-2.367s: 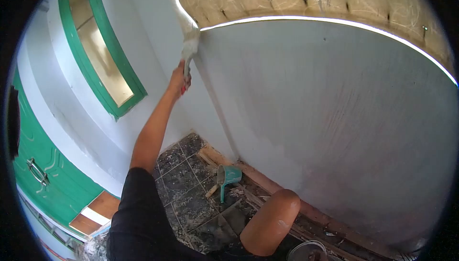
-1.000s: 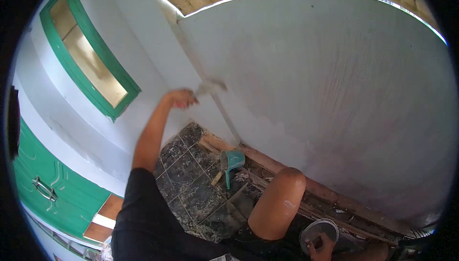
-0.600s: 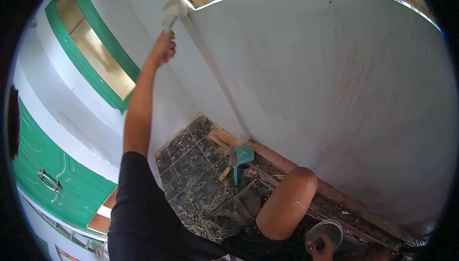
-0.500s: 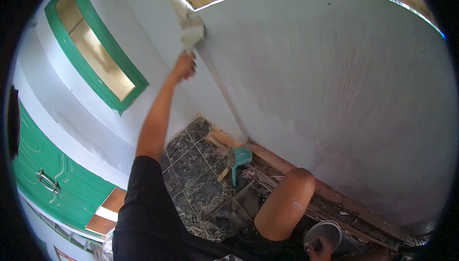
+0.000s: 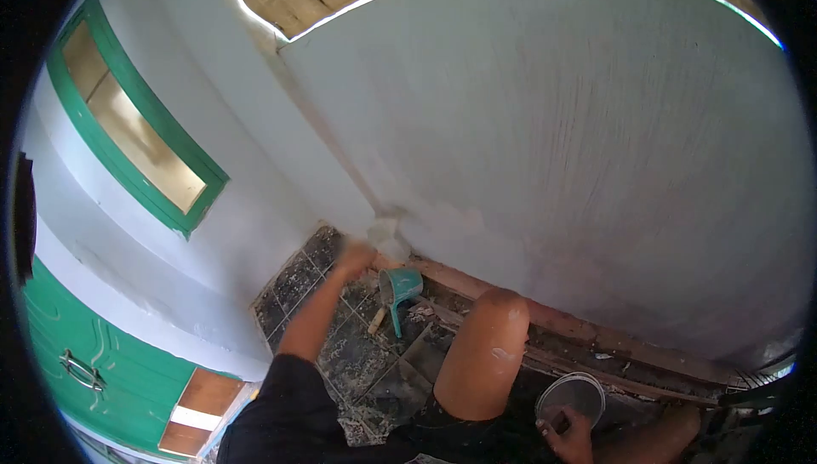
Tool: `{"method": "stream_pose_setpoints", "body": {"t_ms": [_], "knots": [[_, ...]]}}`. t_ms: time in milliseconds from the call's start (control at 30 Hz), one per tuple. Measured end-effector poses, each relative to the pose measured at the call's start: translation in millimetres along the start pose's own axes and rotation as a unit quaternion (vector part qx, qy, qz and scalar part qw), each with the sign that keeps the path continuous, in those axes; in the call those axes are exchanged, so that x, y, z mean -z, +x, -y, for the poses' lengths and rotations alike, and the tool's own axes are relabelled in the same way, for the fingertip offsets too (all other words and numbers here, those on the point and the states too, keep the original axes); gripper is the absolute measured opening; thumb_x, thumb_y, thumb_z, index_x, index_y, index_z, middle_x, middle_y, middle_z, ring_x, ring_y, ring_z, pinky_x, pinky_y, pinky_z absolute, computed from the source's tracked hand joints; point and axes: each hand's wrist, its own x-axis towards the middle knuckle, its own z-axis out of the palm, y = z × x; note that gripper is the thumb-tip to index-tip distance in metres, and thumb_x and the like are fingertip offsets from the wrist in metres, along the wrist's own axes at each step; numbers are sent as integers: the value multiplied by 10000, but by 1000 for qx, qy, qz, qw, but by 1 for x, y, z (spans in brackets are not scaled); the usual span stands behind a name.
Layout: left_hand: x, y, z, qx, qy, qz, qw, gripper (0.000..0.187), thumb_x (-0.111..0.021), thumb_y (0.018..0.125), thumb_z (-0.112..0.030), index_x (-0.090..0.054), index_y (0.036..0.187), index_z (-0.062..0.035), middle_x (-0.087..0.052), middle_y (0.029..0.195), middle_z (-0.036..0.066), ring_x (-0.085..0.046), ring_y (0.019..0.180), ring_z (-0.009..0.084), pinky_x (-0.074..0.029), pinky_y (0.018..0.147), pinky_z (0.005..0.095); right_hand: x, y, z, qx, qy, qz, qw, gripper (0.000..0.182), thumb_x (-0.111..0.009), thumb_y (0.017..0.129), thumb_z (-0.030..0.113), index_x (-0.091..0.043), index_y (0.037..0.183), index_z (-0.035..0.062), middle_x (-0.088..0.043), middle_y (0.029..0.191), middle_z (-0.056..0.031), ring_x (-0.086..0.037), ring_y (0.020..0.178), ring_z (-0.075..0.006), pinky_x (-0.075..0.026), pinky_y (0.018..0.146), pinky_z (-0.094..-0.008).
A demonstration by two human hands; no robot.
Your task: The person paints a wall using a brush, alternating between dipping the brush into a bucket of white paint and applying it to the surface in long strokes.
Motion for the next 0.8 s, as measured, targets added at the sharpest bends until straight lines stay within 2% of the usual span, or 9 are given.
{"method": "stream_pose_setpoints", "body": {"t_ms": [100, 133, 267, 400, 533, 567, 633, 733, 800], "knots": [[72, -11, -116, -44, 60, -27, 997, 321, -610, 786, -280, -503, 984, -51, -515, 666, 66, -461, 447, 154, -393, 365, 318, -2, 1, -8, -8, -19, 17, 1000, 266, -738, 666, 84, -620, 886, -5, -525, 593, -54, -489, 555, -115, -397, 521, -282], [101, -13, -152, -23, 153, -42, 987, 363, -616, 785, -276, -538, 1008, -1, -572, 784, 95, -547, 632, 201, -458, 486, 346, -3, 1, -11, -15, -29, 23, 999, 277, -735, 664, 79, -624, 901, -9, -524, 594, -58, -487, 554, -117, -396, 520, -284], [184, -45, -254, -51, 235, -116, 964, 309, -615, 729, -264, -562, 961, -67, -537, 663, 59, -470, 432, 149, -369, 345, 310, -13, 6, 7, -15, -44, -10, 999, 251, -717, 667, 66, -616, 878, -26, -526, 584, -72, -486, 541, -124, -391, 512, -292], [233, -69, -298, -193, 28, -211, 958, 226, -516, 792, -252, -496, 881, -45, -453, 584, 36, -418, 386, 134, -331, 321, 293, -12, 14, 27, -24, -27, 30, 999, 236, -735, 693, 122, -642, 848, -29, -539, 555, -101, -497, 503, -131, -392, 496, -296], [222, -69, -312, -303, -276, -199, 890, 166, -429, 861, -214, -437, 776, -72, -389, 532, 19, -330, 338, 130, -287, 300, 287, -9, 16, 27, -14, -67, 37, 997, 224, -738, 708, 130, -657, 852, -20, -553, 561, -108, -506, 495, -132, -395, 491, -302], [222, -45, -300, -299, -260, -206, 895, 214, -423, 892, -246, -463, 806, -54, -425, 536, 40, -384, 342, 158, -322, 305, 308, -7, 17, 30, -12, -59, 32, 998, 222, -736, 708, 124, -654, 852, -24, -552, 561, -109, -506, 495, -133, -395, 491, -304], [187, -7, -268, -301, 113, -336, 885, 292, -412, 921, -289, -506, 878, -15, -492, 576, 86, -463, 377, 200, -382, 346, 347, -6, 15, 35, -13, -42, 21, 999, 219, -732, 708, 110, -648, 853, -31, -551, 560, -112, -506, 496, -136, -395, 492, -306], [86, -8, -226, -206, 30, -271, 940, 283, -522, 885, -205, -533, 1003, 52, -607, 753, 214, -604, 649, 344, -474, 613, 432, -6, 8, 9, -2, -66, -3, 998, 195, -709, 726, 91, -643, 869, -24, -545, 557, -115, -501, 492, -138, -392, 489, -311], [48, 18, -163, -266, 56, -280, 921, 362, -537, 858, -204, -519, 1108, 57, -615, 940, 268, -596, 886, 417, -457, 802, 463, -6, 4, 11, -11, -45, -24, 999, 181, -695, 735, 71, -642, 884, -16, -549, 559, -117, -499, 484, -148, -388, 487, -315]]}}
